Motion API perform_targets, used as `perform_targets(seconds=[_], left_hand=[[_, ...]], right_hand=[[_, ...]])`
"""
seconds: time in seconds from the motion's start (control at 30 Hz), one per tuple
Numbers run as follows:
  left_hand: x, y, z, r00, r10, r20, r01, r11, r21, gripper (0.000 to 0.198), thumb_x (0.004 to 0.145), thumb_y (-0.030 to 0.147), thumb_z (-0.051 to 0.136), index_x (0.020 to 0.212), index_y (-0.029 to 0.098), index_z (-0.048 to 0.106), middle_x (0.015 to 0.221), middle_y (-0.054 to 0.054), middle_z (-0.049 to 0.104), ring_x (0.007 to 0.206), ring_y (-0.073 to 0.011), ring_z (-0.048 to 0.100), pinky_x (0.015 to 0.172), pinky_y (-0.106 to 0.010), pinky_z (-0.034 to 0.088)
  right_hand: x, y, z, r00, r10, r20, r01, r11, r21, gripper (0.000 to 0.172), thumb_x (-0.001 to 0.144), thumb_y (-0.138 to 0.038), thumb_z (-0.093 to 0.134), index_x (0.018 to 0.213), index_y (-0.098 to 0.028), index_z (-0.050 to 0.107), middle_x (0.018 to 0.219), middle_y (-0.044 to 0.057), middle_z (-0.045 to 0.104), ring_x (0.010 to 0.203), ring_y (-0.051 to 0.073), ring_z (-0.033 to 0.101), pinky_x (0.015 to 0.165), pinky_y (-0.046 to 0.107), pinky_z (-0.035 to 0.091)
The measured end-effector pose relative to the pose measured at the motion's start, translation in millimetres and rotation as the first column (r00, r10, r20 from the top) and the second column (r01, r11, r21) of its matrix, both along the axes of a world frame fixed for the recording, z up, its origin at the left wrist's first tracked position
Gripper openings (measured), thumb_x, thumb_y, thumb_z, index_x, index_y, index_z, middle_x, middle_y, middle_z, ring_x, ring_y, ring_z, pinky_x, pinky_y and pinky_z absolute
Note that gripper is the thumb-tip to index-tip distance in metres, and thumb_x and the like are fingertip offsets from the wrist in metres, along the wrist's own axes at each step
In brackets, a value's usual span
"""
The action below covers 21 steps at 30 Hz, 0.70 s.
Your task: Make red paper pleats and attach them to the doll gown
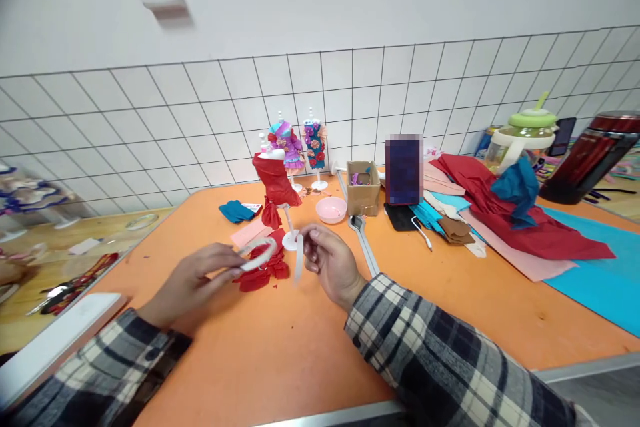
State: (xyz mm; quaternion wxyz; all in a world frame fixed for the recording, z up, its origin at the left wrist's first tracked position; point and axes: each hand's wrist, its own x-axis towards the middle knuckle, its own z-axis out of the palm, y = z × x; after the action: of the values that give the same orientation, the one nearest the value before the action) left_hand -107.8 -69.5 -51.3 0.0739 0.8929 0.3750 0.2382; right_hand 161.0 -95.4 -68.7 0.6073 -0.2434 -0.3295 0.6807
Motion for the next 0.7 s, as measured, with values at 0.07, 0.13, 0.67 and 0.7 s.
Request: perform_targets(seconds=[0.07, 0.13, 0.67, 0.7], left_hand=[[20, -3, -9.9, 0.983, -0.125, -0.136, 0.107, 0.986, -0.131, 0.030, 0.094, 0.035, 0.047, 0.109, 0.028, 0.072, 0.099, -0.008, 0.071, 0.093, -0.0220, 0.063, 0.085, -0.031, 0.046], [28, 3, -21.3, 0.979, -0.113, -0.167, 0.089, 0.986, -0.142, 0.030, 0.093, 0.036, 0.048, 0.104, 0.028, 0.074, 0.095, -0.009, 0.071, 0.090, -0.0230, 0.062, 0.082, -0.032, 0.045], [81, -12, -33.0, 0.771, 0.083, 0.631, 0.276, 0.850, -0.448, 0.047, 0.092, 0.053, 0.043, 0.078, 0.014, 0.066, 0.068, -0.004, 0.061, 0.059, -0.0147, 0.052, 0.055, -0.025, 0.043], [89, -13, -36.2, 0.732, 0.091, 0.675, 0.329, 0.821, -0.467, 0.048, 0.091, 0.055, 0.044, 0.076, 0.014, 0.065, 0.067, -0.003, 0.058, 0.058, -0.0137, 0.050, 0.053, -0.024, 0.042]], right_hand=[[0, 0, -0.5, 1.000, 0.007, -0.002, -0.007, 1.000, 0.003, 0.016, 0.066, -0.032, 0.061, 0.073, -0.018, 0.062, 0.060, -0.001, 0.045, 0.050, 0.009, 0.030, 0.042, 0.020, 0.022], [0, 0, -1.1, 1.000, 0.019, 0.012, -0.020, 1.000, 0.017, 0.015, 0.067, -0.031, 0.061, 0.073, -0.018, 0.063, 0.060, -0.001, 0.045, 0.050, 0.009, 0.031, 0.042, 0.019, 0.022], [-13, -3, -9.8, 0.950, 0.145, 0.276, -0.160, 0.987, 0.033, 0.031, 0.070, -0.043, 0.074, 0.072, -0.015, 0.061, 0.059, -0.005, 0.050, 0.043, 0.003, 0.026, 0.040, 0.019, 0.014], [-14, -3, -10.5, 0.947, 0.121, 0.299, -0.136, 0.990, 0.030, 0.032, 0.070, -0.045, 0.074, 0.072, -0.015, 0.061, 0.057, -0.005, 0.050, 0.044, 0.003, 0.029, 0.040, 0.019, 0.015]])
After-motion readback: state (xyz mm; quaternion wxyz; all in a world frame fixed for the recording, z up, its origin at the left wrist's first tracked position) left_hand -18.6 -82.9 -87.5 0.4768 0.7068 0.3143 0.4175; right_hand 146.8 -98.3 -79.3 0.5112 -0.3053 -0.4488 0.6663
